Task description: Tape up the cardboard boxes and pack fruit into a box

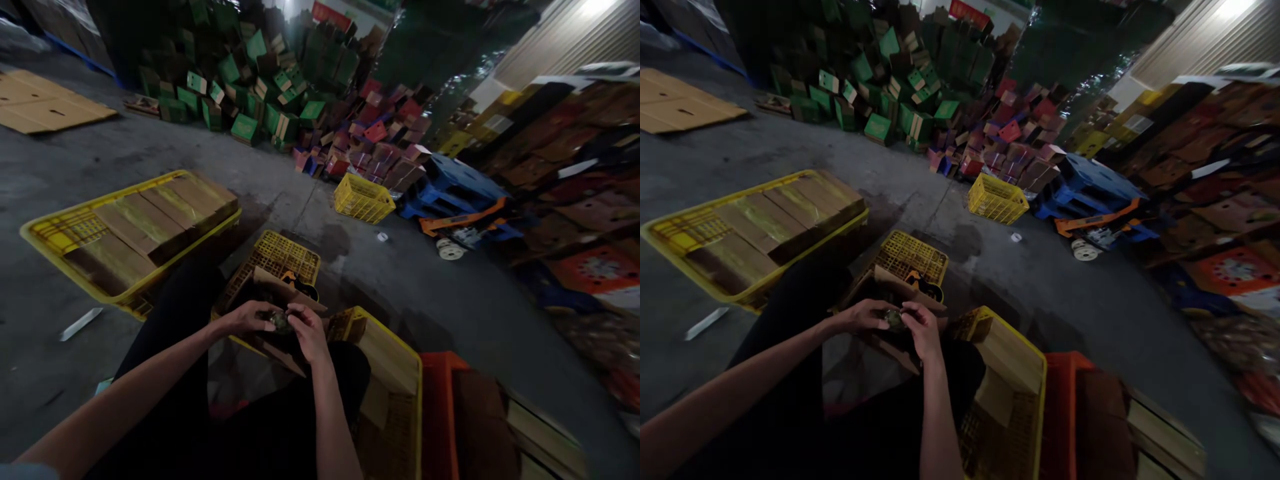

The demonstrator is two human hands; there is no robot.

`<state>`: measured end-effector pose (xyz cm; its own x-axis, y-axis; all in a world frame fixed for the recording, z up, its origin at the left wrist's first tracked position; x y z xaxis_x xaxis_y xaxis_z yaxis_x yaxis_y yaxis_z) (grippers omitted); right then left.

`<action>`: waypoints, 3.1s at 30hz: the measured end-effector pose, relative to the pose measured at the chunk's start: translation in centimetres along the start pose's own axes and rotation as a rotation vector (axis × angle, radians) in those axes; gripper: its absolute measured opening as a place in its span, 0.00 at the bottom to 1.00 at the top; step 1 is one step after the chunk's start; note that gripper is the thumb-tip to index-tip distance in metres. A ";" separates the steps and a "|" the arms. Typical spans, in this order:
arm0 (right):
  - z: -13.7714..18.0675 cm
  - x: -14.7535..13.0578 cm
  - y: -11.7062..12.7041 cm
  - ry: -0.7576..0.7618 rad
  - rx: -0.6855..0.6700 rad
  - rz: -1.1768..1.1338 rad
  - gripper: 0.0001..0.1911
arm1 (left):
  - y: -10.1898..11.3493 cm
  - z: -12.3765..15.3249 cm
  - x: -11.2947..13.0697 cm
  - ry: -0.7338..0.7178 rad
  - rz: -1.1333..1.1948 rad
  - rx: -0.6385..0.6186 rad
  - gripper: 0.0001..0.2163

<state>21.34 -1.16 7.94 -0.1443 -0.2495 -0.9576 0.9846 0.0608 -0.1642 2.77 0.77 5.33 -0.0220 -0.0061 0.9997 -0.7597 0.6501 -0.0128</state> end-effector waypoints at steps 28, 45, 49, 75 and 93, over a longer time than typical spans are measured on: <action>-0.9 0.0 0.5 0.143 0.113 0.080 0.17 | 1.8 -0.1 0.1 0.028 0.083 0.290 0.19; -0.7 0.1 1.0 0.180 0.225 -0.087 0.10 | 2.1 -0.5 -0.5 -0.076 -0.021 0.308 0.14; -0.7 0.2 1.3 0.187 0.258 -0.069 0.11 | 2.3 -0.4 -0.6 -0.073 0.002 0.311 0.16; -1.1 0.9 0.8 0.128 0.086 0.089 0.30 | 2.4 0.1 -0.8 -0.030 0.192 0.335 0.19; -0.4 -1.1 -0.9 0.293 -0.055 0.401 0.08 | 1.1 0.4 -0.6 0.146 0.487 0.255 0.34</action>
<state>20.53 -0.58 9.03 0.2149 0.0856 -0.9729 0.9627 0.1493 0.2258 1.68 1.23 4.71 -0.3332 0.3654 0.8692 -0.8174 0.3475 -0.4595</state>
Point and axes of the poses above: each hand's wrist, its own z-axis away from the middle knuckle, its own y-axis out of the back of the hand, x = y × z, the point moved 4 cm from there along -z, towards the middle knuckle, and after that the axes turned 1 degree about -y, right-handed, at the moved point
